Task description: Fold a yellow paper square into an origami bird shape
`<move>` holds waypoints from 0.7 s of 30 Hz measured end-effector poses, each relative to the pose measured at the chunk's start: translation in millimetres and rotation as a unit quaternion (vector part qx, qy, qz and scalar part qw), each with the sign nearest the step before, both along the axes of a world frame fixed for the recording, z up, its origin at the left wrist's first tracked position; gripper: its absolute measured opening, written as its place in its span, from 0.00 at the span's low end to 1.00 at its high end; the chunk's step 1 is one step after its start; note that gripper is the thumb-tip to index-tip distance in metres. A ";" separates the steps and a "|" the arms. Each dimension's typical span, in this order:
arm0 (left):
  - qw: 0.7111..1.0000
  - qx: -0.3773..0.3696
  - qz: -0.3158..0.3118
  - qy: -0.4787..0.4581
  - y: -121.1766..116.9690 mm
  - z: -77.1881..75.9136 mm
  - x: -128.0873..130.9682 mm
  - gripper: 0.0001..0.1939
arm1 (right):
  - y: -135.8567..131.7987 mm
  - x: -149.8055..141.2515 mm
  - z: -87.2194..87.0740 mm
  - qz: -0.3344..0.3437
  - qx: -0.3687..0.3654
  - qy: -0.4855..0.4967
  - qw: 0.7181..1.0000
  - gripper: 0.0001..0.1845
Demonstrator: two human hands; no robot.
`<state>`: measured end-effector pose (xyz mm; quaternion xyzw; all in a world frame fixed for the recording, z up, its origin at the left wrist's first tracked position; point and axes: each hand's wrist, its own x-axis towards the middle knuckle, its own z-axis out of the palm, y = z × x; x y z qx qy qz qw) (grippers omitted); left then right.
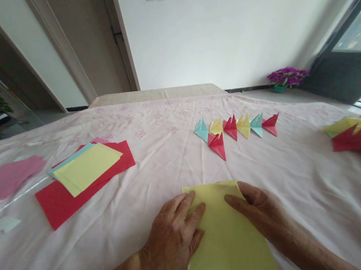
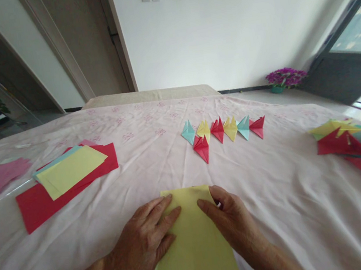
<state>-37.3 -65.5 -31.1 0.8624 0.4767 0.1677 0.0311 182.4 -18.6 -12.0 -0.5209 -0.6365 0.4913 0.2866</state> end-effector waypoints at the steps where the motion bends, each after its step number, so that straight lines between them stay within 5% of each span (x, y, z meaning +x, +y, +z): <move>1: 1.000 -0.001 -0.005 0.000 1.6 -0.6 0.3 0.22 | 1.5 2.0 -0.8 0.002 0.044 -0.028 0.999 0.17; 8: 0.999 0.020 -0.026 -0.018 14.2 -2.2 3.8 0.19 | 0.1 24.5 -17.0 0.034 0.260 -0.180 0.948 0.18; 16: 0.999 0.011 0.023 -0.024 17.2 2.3 -1.2 0.18 | -4.9 28.6 -7.2 0.187 0.324 -0.274 0.886 0.36; 21: 0.999 0.008 0.035 -0.007 22.4 4.2 -2.0 0.18 | -6.4 29.2 -6.3 0.211 0.359 -0.284 0.863 0.34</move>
